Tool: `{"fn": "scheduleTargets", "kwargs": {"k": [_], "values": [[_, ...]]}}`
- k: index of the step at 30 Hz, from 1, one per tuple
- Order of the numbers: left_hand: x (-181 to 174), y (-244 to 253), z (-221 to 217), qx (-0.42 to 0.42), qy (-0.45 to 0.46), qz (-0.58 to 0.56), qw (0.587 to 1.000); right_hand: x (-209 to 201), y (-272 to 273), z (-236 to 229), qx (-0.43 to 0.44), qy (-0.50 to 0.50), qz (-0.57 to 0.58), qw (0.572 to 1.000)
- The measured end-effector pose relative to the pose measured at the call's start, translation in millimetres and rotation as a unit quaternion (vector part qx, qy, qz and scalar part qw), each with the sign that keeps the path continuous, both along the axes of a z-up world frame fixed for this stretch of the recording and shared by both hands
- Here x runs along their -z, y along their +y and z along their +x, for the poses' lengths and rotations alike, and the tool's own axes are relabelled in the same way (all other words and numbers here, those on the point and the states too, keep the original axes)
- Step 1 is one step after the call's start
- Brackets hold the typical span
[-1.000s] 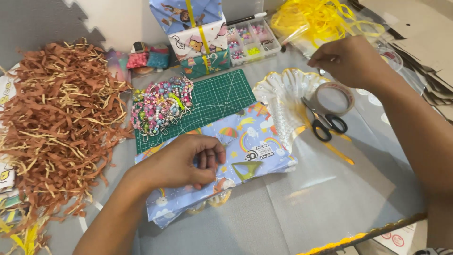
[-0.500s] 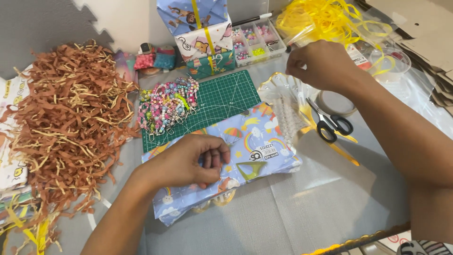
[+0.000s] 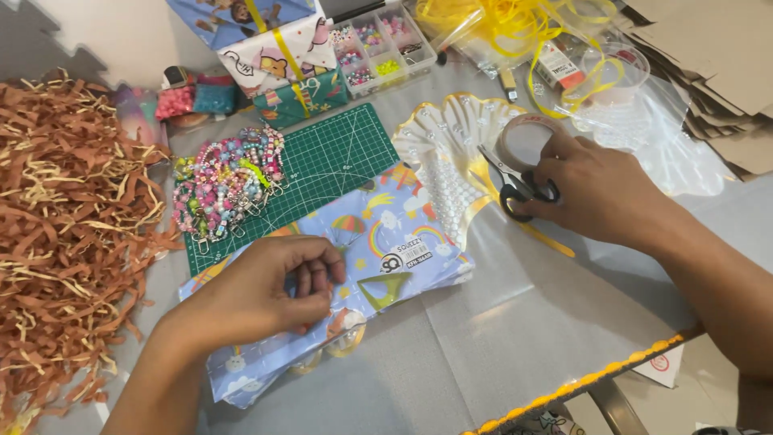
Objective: The person fills a cardboard box with shredded paper, places a packaged keychain inside, closes the box, and then wraps the box in decorative paper by folding the paper around it and securing it with adhesive tape.
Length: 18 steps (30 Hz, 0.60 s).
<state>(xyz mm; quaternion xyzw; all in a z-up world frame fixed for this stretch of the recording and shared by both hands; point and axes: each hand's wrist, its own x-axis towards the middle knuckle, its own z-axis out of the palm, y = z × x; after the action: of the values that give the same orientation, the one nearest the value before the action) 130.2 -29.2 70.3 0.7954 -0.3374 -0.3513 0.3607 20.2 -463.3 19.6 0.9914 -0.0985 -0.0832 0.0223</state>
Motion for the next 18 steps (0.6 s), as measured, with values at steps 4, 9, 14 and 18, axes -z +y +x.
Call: {"fn": "scheduleTargets", "kwargs": {"k": [4,9,14,18], "values": [[0,-4,-2,0.002,0.003,0.006,1.0,3,-6,2,0.01,0.002,0.034,0.999],[-17,-20,-17,-0.05,-0.053,0.11,0.991,4,-11,4,0.061,0.001,0.076,0.995],[-16,-23,-21,-0.056,-0.092,0.145,0.984,2,-6,-4,0.057,0.024,0.067,0.996],[-9,-19,-20,-0.066,-0.087,0.118,0.987,-6,0,-15,0.046,0.076,0.041,0.995]]}}
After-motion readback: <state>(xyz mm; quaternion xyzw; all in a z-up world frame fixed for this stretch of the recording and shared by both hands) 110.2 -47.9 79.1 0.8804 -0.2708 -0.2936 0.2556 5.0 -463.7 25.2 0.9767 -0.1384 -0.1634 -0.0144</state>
